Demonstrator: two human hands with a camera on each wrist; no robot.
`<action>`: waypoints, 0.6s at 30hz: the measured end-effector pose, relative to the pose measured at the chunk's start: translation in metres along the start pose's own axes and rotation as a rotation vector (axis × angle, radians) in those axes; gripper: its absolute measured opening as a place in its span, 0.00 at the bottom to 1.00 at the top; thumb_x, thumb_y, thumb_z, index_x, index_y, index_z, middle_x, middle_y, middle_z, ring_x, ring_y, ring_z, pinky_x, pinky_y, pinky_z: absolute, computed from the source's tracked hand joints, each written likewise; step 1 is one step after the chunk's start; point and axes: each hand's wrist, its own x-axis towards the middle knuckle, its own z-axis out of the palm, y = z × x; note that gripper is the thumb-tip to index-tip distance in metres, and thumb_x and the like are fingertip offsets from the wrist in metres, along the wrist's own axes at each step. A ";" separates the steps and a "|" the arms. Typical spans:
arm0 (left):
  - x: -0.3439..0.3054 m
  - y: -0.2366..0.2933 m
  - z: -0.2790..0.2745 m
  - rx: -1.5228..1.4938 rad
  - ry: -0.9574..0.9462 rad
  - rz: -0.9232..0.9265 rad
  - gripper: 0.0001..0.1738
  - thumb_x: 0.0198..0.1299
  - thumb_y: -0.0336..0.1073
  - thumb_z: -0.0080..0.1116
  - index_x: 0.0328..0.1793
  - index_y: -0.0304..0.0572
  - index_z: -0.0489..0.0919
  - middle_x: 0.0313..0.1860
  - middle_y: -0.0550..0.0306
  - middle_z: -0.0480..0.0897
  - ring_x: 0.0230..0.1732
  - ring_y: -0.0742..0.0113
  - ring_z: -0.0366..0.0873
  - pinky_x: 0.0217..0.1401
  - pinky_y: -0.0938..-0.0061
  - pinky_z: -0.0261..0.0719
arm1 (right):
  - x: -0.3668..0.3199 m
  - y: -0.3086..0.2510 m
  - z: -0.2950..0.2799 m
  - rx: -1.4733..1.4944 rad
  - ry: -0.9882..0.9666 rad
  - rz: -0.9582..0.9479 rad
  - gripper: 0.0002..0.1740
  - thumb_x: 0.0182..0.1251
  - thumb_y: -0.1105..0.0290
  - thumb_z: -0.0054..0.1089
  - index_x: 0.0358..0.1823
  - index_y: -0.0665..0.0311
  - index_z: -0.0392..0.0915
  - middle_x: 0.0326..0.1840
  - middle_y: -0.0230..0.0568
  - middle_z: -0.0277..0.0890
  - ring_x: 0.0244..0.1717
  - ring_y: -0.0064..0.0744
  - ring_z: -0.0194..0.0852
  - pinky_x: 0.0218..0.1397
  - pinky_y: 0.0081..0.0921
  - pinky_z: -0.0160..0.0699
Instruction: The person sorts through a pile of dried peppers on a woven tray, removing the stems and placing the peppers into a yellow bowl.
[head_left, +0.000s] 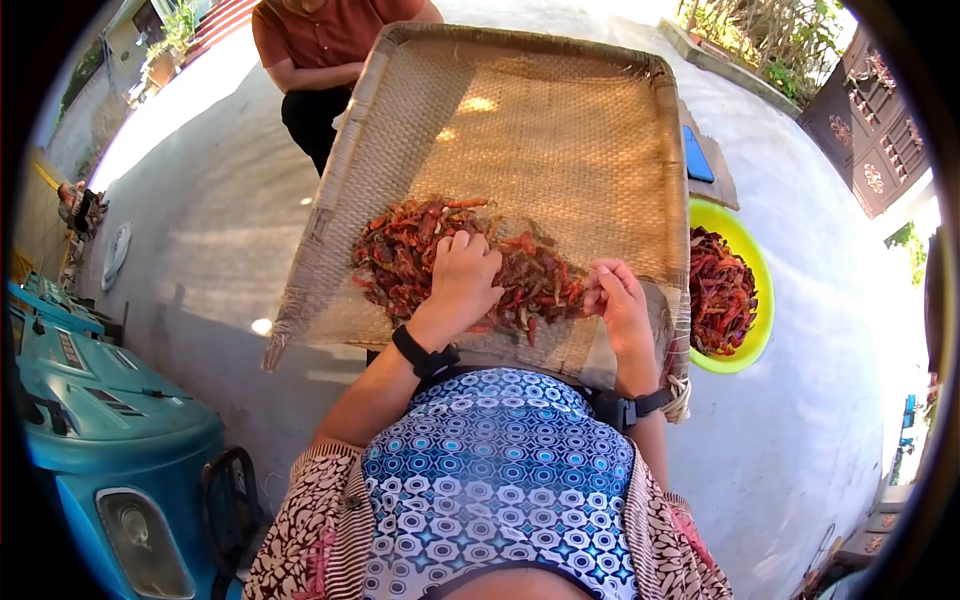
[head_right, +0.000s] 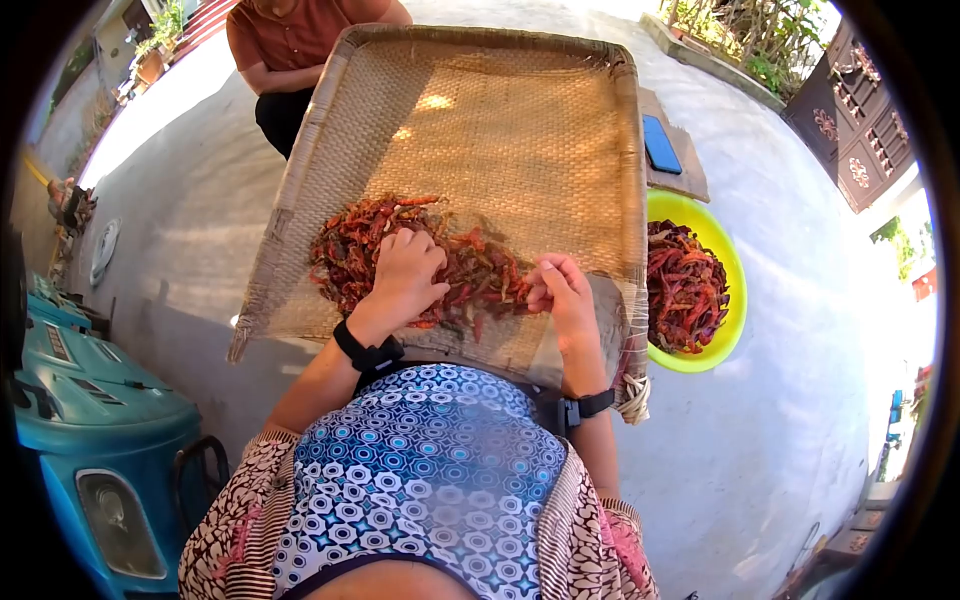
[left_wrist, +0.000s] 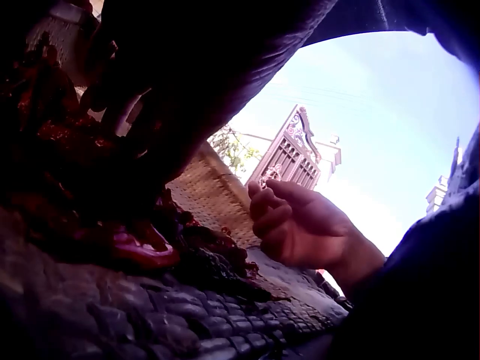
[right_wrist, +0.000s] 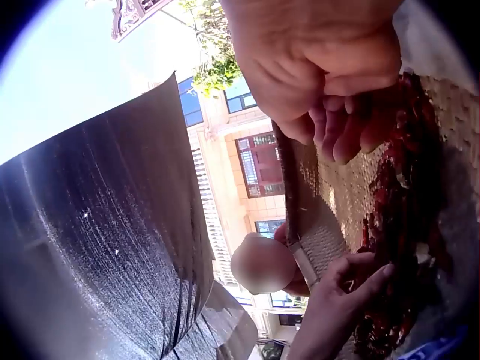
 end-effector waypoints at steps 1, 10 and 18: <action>-0.001 -0.004 0.003 0.006 0.004 -0.001 0.13 0.47 0.35 0.71 0.38 0.45 0.80 0.40 0.59 0.73 0.49 0.56 0.67 0.55 0.61 0.63 | 0.000 0.000 0.004 -0.024 -0.041 0.005 0.10 0.74 0.63 0.54 0.49 0.59 0.77 0.34 0.31 0.80 0.27 0.16 0.76 0.30 0.16 0.75; 0.004 0.004 -0.008 -0.194 0.064 0.049 0.08 0.55 0.36 0.65 0.40 0.46 0.81 0.38 0.61 0.77 0.47 0.59 0.69 0.56 0.62 0.63 | -0.004 -0.002 0.029 -0.266 -0.184 -0.059 0.13 0.74 0.64 0.56 0.53 0.63 0.74 0.36 0.32 0.79 0.28 0.18 0.75 0.32 0.16 0.73; 0.005 0.009 -0.012 -0.442 -0.089 0.002 0.07 0.59 0.37 0.64 0.41 0.44 0.81 0.37 0.58 0.79 0.46 0.58 0.69 0.56 0.63 0.64 | 0.001 0.014 0.030 -0.315 -0.324 -0.060 0.09 0.73 0.66 0.56 0.47 0.65 0.76 0.31 0.29 0.75 0.27 0.16 0.71 0.32 0.16 0.70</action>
